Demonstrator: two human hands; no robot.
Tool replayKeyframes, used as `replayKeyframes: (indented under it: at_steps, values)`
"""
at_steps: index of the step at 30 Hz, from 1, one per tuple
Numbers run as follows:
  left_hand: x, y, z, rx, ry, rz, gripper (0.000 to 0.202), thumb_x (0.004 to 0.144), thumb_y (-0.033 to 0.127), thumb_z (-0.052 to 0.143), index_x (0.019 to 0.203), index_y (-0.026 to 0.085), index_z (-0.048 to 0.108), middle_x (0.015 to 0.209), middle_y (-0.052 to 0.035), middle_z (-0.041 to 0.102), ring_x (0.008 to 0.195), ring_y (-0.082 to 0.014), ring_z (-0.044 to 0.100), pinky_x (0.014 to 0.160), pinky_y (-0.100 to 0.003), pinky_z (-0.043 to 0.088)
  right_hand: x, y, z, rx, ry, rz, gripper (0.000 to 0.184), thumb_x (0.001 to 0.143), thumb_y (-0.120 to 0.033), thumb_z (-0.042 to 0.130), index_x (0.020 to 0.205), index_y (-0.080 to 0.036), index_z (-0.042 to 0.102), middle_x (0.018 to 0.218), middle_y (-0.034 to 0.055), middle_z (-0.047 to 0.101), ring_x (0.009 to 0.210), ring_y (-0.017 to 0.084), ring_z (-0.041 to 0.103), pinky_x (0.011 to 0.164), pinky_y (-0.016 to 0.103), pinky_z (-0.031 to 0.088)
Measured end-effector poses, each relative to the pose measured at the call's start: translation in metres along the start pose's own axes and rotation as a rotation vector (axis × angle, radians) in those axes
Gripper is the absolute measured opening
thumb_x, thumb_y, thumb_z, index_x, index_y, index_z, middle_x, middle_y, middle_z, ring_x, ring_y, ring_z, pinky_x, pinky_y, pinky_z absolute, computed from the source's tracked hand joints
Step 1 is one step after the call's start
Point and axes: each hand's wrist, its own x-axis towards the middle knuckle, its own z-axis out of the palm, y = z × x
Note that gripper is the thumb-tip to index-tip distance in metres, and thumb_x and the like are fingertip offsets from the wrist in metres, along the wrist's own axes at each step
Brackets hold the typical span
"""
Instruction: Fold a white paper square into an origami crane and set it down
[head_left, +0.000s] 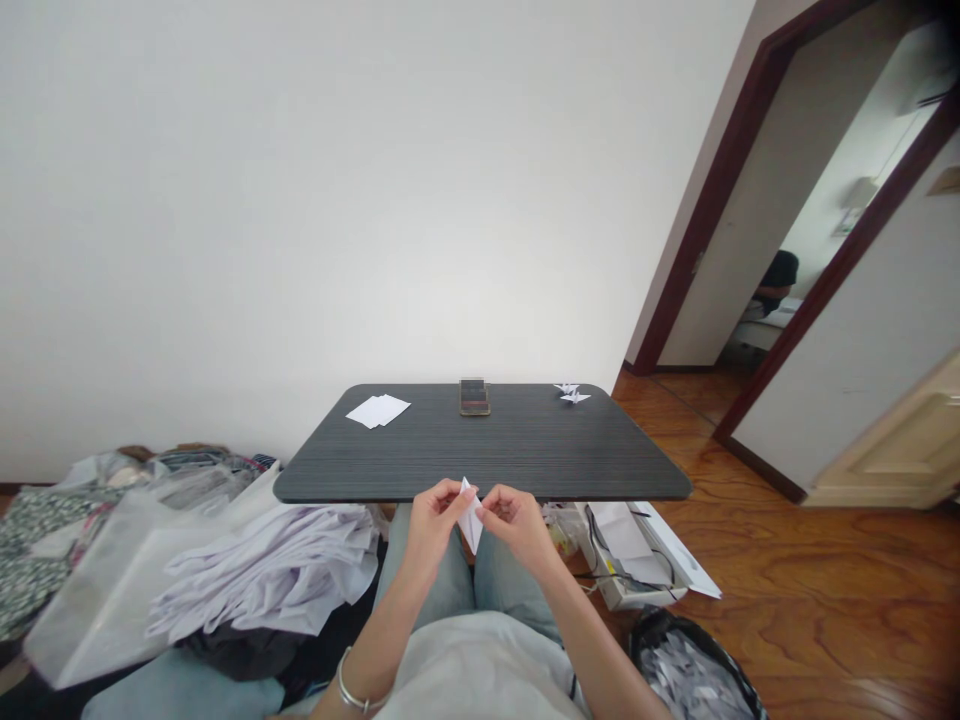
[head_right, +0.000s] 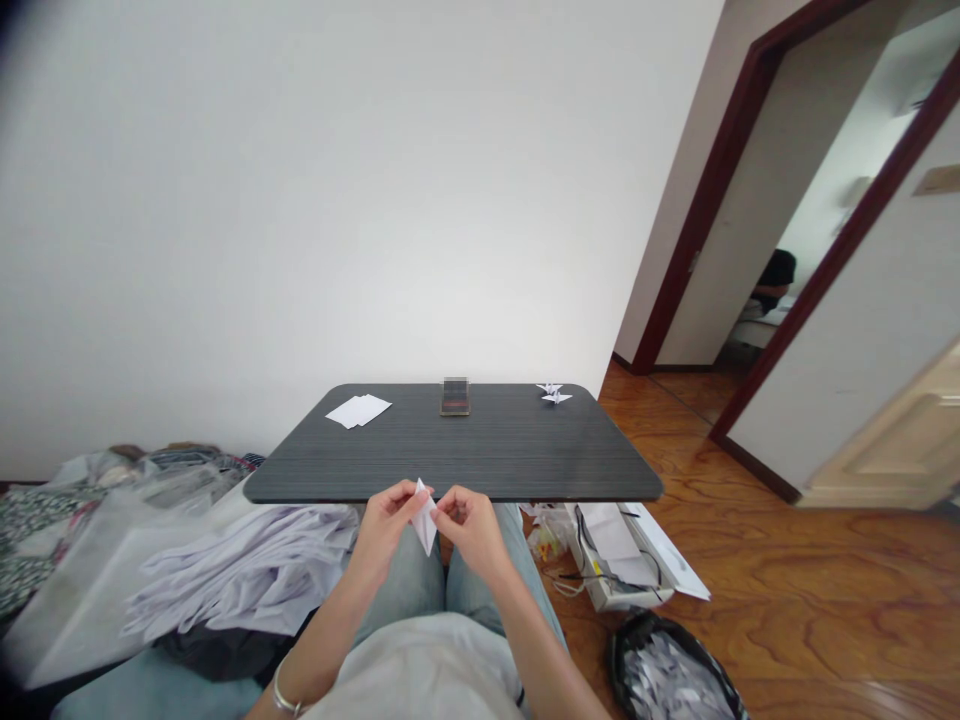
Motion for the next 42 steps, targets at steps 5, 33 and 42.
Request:
replayKeyframes:
  at_steps: [5,33,42]
  values:
    - [-0.001,0.0,0.0,-0.016,0.062,0.018,0.023,0.067,0.033,0.068,0.058,0.014,0.058,0.054,0.0044,0.052,0.05,-0.0078,0.042,0.049,-0.019,0.032,-0.001,-0.003,0.002,0.018,-0.026,0.01,0.019,0.071,-0.031,0.063,0.063,-0.016,0.055,0.055,-0.0032,0.052,0.049,0.009,0.044,0.048,0.021,0.033]
    - [0.0,0.005,-0.004,0.024,0.066,0.078,0.025,0.075,0.038,0.06,0.068,0.014,0.06,0.055,0.0009,0.06,0.05,-0.0118,0.056,0.049,-0.021,0.046,-0.004,-0.01,0.005,0.076,0.053,0.059,0.035,0.074,-0.048,0.058,0.059,-0.017,0.052,0.048,-0.0033,0.051,0.041,0.008,0.044,0.042,0.02,0.035]
    - [0.004,0.004,-0.012,-0.055,0.048,0.093,0.032,0.076,0.041,0.058,0.093,0.014,0.063,0.076,-0.0055,0.069,0.066,-0.0162,0.063,0.056,-0.025,0.051,-0.005,-0.009,0.003,0.096,0.077,0.067,0.032,0.074,-0.044,0.058,0.058,-0.017,0.05,0.047,-0.004,0.049,0.039,0.008,0.042,0.04,0.019,0.032]
